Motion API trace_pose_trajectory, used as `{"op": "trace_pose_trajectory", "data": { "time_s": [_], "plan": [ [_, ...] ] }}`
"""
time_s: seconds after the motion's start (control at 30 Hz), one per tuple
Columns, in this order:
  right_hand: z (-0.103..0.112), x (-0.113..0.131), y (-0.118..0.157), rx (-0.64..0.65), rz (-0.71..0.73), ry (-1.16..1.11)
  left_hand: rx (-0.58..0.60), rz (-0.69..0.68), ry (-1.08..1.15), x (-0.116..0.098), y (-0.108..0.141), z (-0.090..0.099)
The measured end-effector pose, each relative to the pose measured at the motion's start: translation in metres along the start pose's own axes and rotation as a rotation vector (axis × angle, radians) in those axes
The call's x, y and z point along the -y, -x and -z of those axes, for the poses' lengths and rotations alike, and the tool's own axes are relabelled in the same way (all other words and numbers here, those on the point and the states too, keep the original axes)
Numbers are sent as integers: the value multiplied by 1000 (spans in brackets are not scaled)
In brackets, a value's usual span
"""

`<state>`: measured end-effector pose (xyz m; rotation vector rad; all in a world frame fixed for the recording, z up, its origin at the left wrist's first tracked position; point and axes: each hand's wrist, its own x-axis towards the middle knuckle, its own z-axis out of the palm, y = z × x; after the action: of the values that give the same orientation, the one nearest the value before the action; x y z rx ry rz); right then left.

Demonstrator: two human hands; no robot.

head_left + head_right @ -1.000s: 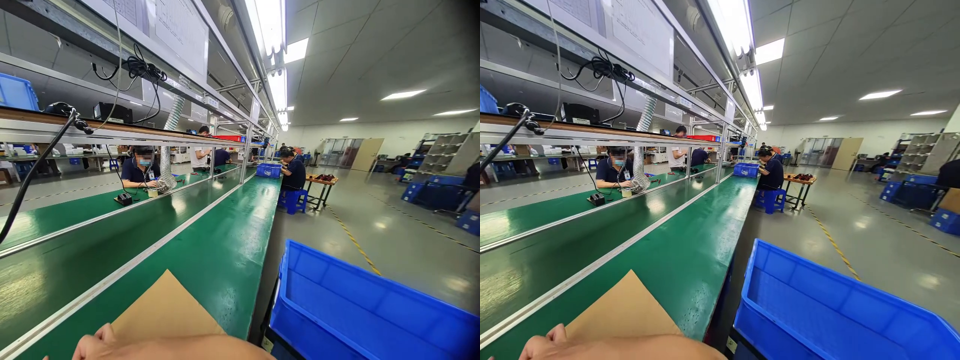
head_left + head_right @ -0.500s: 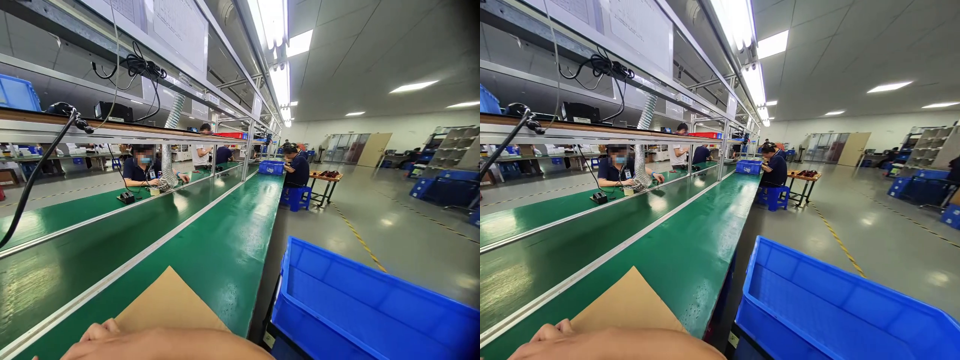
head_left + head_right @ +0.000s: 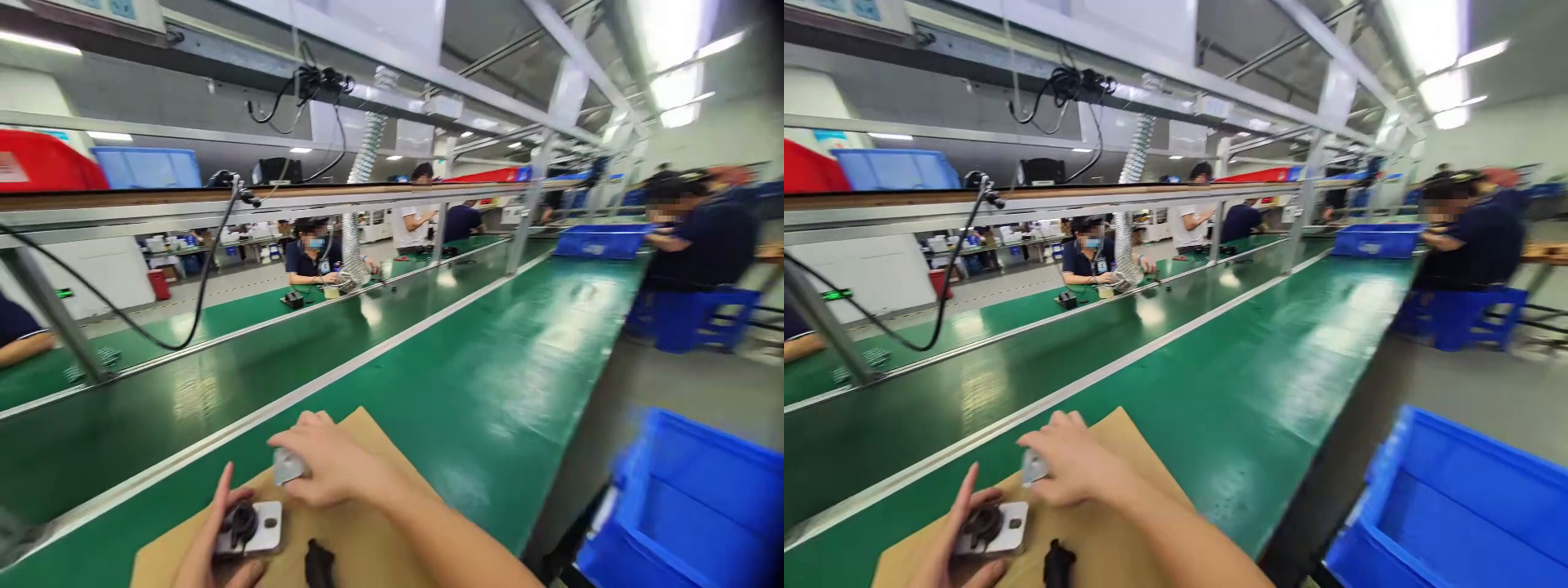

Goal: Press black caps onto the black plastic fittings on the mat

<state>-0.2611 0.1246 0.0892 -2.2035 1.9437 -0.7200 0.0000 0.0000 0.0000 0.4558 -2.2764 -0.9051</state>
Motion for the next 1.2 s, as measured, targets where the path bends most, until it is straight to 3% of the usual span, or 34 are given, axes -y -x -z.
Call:
{"op": "trace_pose_trajectory", "data": {
  "time_s": [0.07, 0.17, 0.4, 0.47, 0.53, 0.63, 0.7, 0.8, 0.9, 1.07, 1.2],
  "plan": [
    [10, -18, 5, 160, 6, 92, 42, 9, -47, -3, 5, 4],
    [7, -29, 6, 206, -17, 120, 14, -37, -77, -9, 8, 8],
    [-12, -8, 7, 306, -84, 166, -28, -77, -94, -5, 10, 4],
    [-14, -7, 6, 325, -102, 173, -89, -106, -124, -7, 10, 5],
    [-16, -8, 5, 329, -122, 175, -204, -221, -184, -11, 8, 8],
    [-17, -8, 5, 337, -142, 179, -338, -513, -316, -19, 4, 17],
    [-17, -7, 5, 341, -148, 187, -362, -562, -372, -23, 2, 21],
    [-16, -5, 5, 340, -151, 198, -378, -526, -384, -27, 1, 21],
    [-15, -4, 5, 342, -149, 208, -304, -578, -350, -29, 6, 15],
    [-11, -4, 10, 351, -179, 226, -192, -428, -319, -32, 17, 11],
    [-7, -18, 17, 363, -311, 254, -87, -413, -254, -34, 16, 17]
  ]
}}
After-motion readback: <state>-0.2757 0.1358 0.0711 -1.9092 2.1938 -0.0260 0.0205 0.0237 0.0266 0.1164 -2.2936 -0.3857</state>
